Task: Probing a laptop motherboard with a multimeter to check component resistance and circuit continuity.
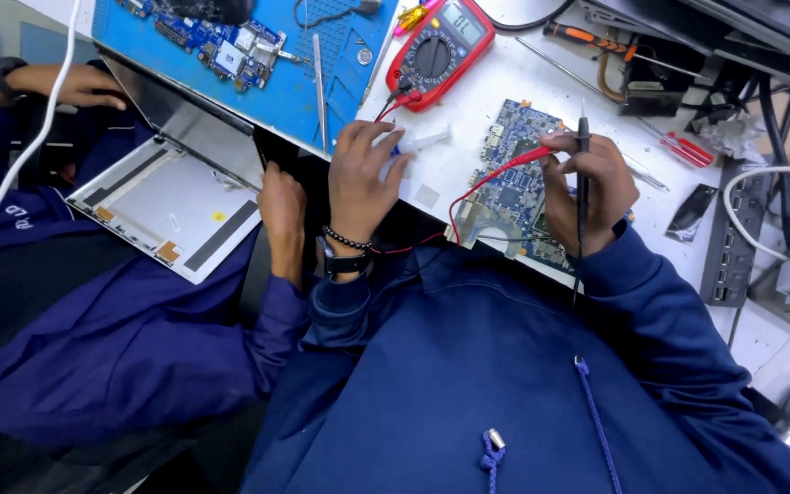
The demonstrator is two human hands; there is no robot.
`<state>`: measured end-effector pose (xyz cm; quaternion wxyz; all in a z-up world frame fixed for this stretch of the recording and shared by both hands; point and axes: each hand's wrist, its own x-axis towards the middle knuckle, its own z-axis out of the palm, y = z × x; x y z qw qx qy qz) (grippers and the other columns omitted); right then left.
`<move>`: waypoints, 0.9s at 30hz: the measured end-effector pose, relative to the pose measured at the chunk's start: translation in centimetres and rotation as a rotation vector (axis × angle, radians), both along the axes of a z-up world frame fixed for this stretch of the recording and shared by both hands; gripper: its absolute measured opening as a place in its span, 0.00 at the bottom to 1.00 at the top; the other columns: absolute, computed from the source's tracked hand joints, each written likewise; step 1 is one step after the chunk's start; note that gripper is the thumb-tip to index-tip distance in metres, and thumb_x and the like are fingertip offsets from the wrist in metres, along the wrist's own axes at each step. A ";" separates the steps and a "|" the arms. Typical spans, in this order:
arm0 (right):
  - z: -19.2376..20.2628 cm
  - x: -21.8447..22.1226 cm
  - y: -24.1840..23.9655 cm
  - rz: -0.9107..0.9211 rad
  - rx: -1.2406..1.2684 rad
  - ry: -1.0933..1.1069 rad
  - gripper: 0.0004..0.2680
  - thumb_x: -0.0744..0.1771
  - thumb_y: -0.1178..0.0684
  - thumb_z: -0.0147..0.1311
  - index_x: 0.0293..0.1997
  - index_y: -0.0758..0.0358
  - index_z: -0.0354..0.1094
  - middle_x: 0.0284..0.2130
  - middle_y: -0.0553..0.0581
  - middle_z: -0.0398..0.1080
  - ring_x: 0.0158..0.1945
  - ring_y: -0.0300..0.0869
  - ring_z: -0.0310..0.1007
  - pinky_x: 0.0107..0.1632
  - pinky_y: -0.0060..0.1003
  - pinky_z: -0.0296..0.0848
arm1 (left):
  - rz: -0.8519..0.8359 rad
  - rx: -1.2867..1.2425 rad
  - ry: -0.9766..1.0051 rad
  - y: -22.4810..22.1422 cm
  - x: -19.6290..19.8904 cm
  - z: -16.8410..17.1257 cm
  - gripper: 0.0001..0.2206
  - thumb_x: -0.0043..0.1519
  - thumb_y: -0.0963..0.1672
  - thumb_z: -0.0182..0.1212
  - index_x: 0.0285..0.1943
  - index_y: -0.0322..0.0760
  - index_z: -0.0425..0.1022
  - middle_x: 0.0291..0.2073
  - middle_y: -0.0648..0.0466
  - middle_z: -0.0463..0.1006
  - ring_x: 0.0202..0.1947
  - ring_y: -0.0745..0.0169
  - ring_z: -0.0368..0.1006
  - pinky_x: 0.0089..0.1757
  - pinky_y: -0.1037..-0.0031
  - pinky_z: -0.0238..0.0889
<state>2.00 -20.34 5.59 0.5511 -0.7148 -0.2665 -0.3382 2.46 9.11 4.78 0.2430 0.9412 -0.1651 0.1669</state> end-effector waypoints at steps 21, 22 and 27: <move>-0.7 -2.1 2.4 0.066 -0.219 -0.250 0.06 0.69 0.65 0.58 0.32 0.64 0.71 0.36 0.66 0.79 0.39 0.59 0.81 0.45 0.51 0.82 | -0.163 0.153 -0.079 -3.2 3.8 2.8 0.14 0.68 0.37 0.61 0.62 0.38 0.76 0.44 0.50 0.77 0.48 0.51 0.76 0.50 0.63 0.69; -0.9 -2.2 2.7 0.067 -0.248 -0.291 0.05 0.69 0.63 0.57 0.34 0.64 0.72 0.36 0.67 0.79 0.40 0.59 0.81 0.45 0.51 0.82 | -0.218 0.196 -0.141 -3.4 4.7 3.0 0.13 0.67 0.38 0.62 0.61 0.39 0.77 0.44 0.51 0.76 0.49 0.52 0.76 0.51 0.63 0.69; -0.3 -2.0 1.6 0.168 -0.321 -0.276 0.06 0.71 0.61 0.51 0.36 0.69 0.69 0.42 0.70 0.77 0.45 0.60 0.80 0.49 0.52 0.83 | -0.450 0.248 -0.190 -6.1 7.2 4.5 0.19 0.65 0.34 0.55 0.65 0.36 0.72 0.48 0.48 0.77 0.50 0.48 0.76 0.59 0.57 0.67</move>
